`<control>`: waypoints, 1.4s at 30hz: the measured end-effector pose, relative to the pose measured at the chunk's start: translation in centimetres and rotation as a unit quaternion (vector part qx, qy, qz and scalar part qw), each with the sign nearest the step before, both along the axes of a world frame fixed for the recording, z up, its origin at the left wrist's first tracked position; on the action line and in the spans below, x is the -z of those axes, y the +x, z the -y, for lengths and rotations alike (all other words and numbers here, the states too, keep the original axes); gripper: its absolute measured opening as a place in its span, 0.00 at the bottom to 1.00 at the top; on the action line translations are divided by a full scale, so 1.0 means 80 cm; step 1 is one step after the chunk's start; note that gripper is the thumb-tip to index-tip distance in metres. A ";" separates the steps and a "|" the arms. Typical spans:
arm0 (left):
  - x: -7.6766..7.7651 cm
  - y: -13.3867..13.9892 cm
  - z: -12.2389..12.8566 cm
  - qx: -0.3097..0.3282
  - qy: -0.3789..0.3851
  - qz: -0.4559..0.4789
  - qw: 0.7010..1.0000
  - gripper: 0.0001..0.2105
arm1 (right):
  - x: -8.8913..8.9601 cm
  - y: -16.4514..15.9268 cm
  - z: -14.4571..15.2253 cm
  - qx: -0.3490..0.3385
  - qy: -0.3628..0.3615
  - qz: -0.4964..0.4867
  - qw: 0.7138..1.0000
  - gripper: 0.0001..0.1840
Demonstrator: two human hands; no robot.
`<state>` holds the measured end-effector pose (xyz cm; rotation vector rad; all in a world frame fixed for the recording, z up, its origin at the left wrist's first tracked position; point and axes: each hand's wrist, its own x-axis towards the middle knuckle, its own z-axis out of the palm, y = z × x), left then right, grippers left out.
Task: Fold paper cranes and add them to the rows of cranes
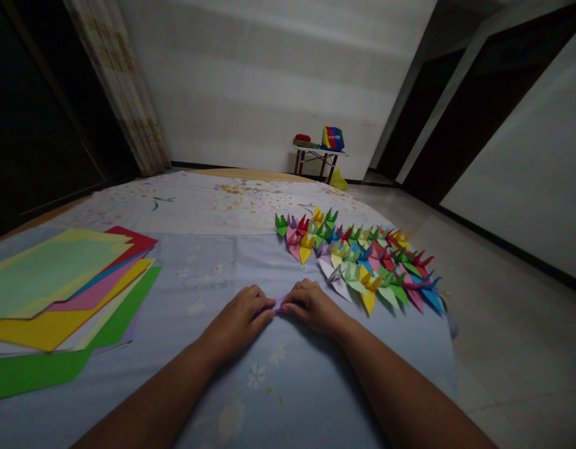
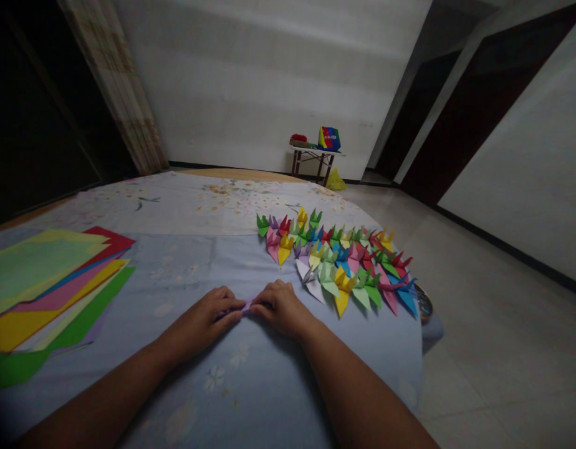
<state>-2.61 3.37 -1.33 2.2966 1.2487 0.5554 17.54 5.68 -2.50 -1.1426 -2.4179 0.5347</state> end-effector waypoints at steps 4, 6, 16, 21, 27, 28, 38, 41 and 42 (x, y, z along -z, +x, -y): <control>0.000 0.004 0.002 -0.027 -0.003 0.024 0.999 0.14 | -0.003 0.000 0.002 0.013 -0.006 -0.009 1.000 0.10; 0.000 0.005 0.003 -0.037 0.002 0.030 0.999 0.13 | -0.002 -0.002 0.001 0.018 -0.005 -0.010 1.000 0.11; -0.009 0.008 0.012 -0.047 0.024 -0.032 0.998 0.09 | -0.007 -0.004 0.006 -0.004 0.025 0.046 0.999 0.16; -0.012 0.010 0.014 -0.066 0.019 -0.064 0.996 0.10 | -0.012 -0.005 0.010 -0.006 0.027 0.048 0.998 0.17; -0.005 0.010 0.012 -0.112 0.000 -0.075 0.991 0.11 | 0.000 -0.006 0.004 0.045 0.010 0.048 0.998 0.15; -0.004 0.011 0.013 -0.118 0.003 -0.080 0.990 0.10 | 0.002 -0.006 0.003 0.052 0.005 0.047 0.998 0.15; -0.005 0.015 0.018 -0.142 0.013 -0.090 0.986 0.10 | -0.003 -0.005 0.006 0.043 -0.020 0.005 0.999 0.13; -0.003 0.014 0.016 -0.138 0.009 -0.087 0.987 0.10 | -0.003 -0.004 0.006 0.027 -0.025 -0.002 0.999 0.12; -0.003 0.013 0.015 -0.136 0.009 -0.086 0.987 0.10 | -0.003 -0.004 0.006 0.025 -0.027 -0.002 0.999 0.11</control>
